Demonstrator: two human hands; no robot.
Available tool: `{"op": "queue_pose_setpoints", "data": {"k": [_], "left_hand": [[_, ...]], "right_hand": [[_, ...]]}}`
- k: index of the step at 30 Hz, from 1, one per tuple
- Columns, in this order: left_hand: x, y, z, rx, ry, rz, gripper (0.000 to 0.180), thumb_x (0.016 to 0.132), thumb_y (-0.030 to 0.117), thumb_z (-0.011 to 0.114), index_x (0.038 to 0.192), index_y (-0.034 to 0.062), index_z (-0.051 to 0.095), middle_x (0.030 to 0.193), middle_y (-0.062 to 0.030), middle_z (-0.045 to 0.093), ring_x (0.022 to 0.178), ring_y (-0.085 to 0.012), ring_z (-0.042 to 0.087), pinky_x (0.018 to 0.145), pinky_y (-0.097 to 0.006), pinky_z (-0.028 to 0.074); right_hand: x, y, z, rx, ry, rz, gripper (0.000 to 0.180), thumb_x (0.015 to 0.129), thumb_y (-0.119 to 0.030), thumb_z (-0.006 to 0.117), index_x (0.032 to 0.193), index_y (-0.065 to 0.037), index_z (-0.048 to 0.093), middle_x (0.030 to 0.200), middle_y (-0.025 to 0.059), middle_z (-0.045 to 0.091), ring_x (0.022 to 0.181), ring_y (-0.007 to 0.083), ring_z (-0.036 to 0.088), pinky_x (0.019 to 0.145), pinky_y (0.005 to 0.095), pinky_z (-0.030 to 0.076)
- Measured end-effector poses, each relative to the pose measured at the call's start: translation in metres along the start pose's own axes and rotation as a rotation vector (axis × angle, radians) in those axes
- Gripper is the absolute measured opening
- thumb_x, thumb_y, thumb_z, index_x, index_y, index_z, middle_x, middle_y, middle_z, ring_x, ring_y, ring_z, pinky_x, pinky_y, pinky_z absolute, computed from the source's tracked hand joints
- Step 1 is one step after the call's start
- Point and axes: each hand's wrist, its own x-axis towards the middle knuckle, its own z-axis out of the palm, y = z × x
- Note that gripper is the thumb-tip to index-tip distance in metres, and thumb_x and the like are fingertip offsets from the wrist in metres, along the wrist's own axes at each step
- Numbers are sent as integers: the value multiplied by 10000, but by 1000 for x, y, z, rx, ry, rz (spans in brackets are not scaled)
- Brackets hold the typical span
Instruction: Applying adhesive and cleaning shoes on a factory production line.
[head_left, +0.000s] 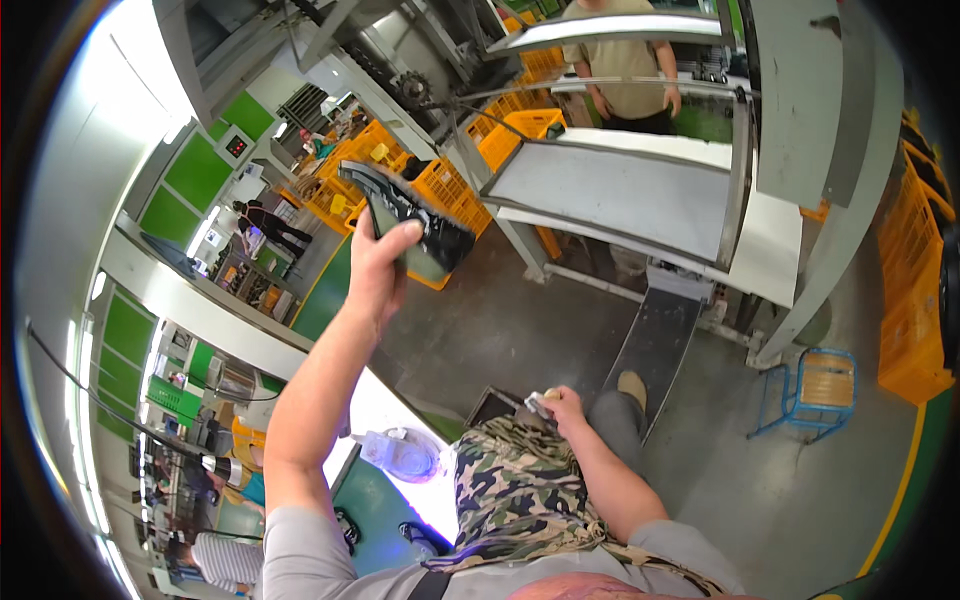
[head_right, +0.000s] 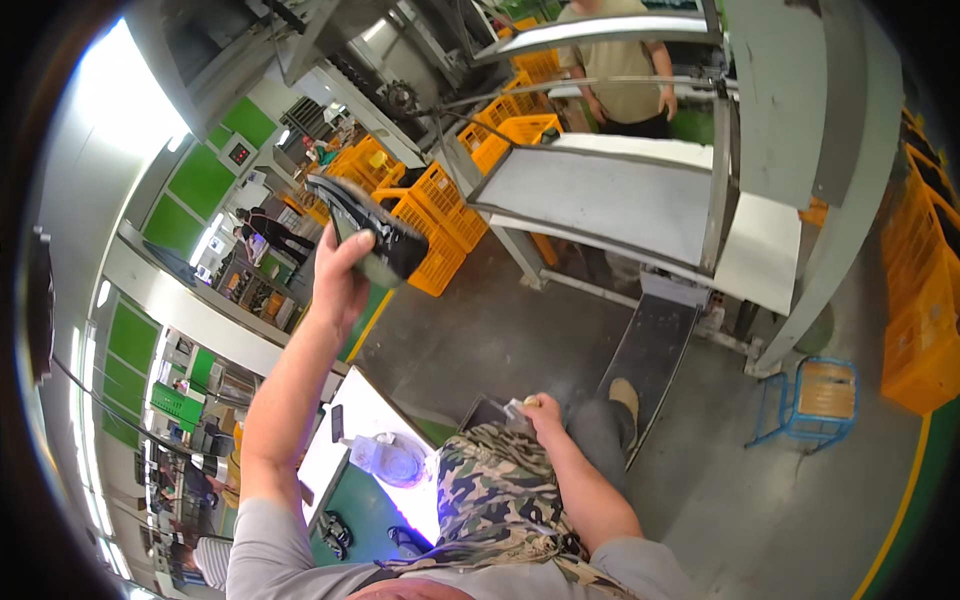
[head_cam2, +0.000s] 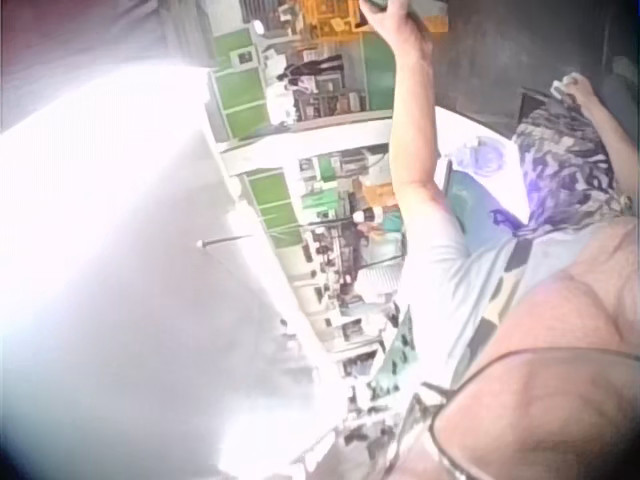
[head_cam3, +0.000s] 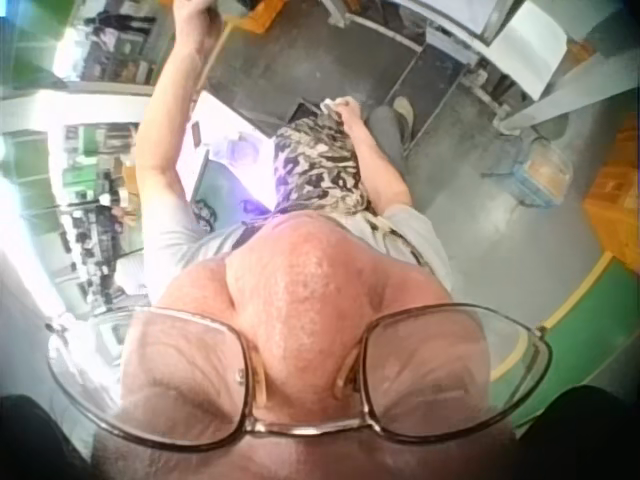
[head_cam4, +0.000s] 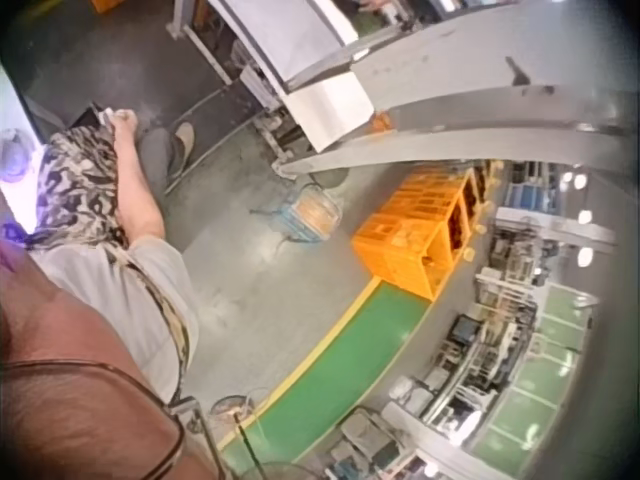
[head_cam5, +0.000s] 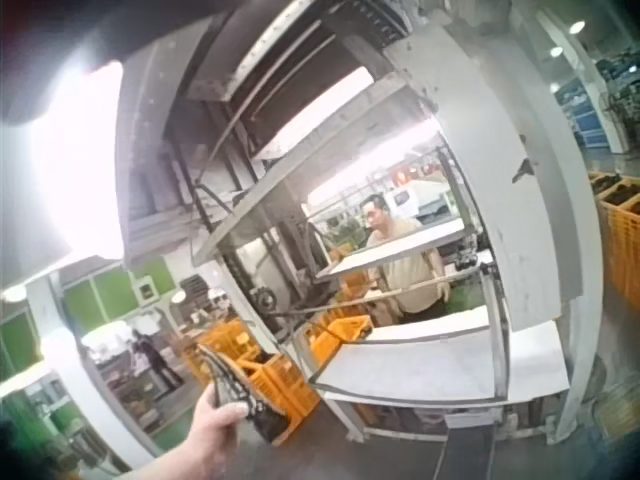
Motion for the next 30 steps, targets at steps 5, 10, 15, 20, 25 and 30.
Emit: {"op": "queue_pose_setpoints", "data": {"k": [5,10,15,20,25,30], "left_hand": [[37,-44,34,313,-51,2,743,683,29,845,1311,-47,455,1110,-98,620,1019,-205,621,929,-357,515],[110,-140,32,818,-49,14,1002,591,276,935,1370,-83,417,1216,-200,627,1095,-251,629,972,-328,496],[193,-209,43,1323,-78,160,990,580,404,890,1356,-36,461,1206,-240,648,1137,-366,627,978,-402,494],[256,-273,56,1434,-135,287,813,602,417,866,1242,35,544,1084,-204,695,1025,-372,668,907,-432,529],[266,-327,66,1539,-195,83,535,710,415,806,1077,66,634,1029,-176,707,970,-356,681,842,-453,539],[217,-348,43,1170,-66,128,493,739,271,741,1162,38,641,1063,-197,693,1018,-348,659,917,-410,520]], "right_hand": [[7,-14,2,14,3,-69,220,754,-76,801,842,-85,599,735,7,600,593,104,518,512,284,384],[10,-19,7,71,-58,6,251,776,-73,794,836,-109,553,769,-13,580,640,94,530,555,268,407],[11,-24,8,151,-72,46,239,799,-53,772,857,-113,548,809,-16,593,681,96,557,604,255,435],[5,-33,14,274,-58,44,214,779,-5,764,846,-82,576,756,-27,564,652,68,517,585,240,413],[2,-32,17,337,-75,34,201,787,22,741,861,-73,581,823,-7,607,727,82,556,673,238,453],[7,-14,10,243,-90,12,210,800,41,714,857,-86,557,881,36,643,772,133,615,710,272,503]]}}
